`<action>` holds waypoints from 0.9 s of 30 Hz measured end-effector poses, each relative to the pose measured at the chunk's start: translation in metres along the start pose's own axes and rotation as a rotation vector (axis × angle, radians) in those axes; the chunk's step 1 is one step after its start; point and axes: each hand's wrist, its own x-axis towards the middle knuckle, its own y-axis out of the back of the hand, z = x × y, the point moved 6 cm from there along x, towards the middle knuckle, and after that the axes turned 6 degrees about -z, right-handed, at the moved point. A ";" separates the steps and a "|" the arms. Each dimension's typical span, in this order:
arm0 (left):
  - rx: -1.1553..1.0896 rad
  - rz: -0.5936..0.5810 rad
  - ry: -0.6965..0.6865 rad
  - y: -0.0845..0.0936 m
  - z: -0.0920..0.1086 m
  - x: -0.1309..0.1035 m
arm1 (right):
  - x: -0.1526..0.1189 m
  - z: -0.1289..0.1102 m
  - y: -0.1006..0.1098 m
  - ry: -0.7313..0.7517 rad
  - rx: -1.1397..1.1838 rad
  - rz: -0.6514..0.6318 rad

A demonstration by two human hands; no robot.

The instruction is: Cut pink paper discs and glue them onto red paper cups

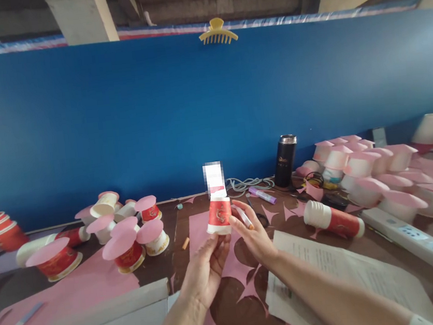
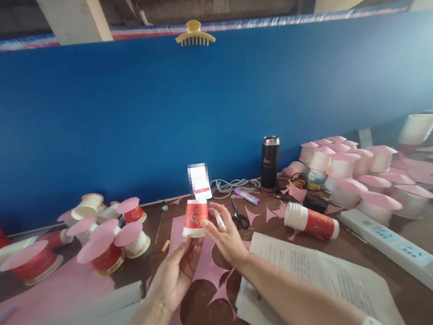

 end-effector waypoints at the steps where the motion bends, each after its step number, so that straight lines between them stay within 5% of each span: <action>1: 0.031 -0.029 0.003 -0.002 -0.004 -0.001 | 0.000 -0.001 0.000 0.006 -0.012 0.006; 6: 0.111 -0.152 0.031 -0.008 -0.018 -0.003 | -0.001 0.001 0.001 -0.011 -0.041 0.036; 17: -0.288 -0.102 0.046 -0.015 -0.007 -0.006 | -0.005 0.005 -0.004 -0.048 0.040 0.006; 27: -0.158 -0.006 -0.090 -0.007 -0.009 -0.005 | -0.006 0.006 -0.003 -0.049 0.025 -0.029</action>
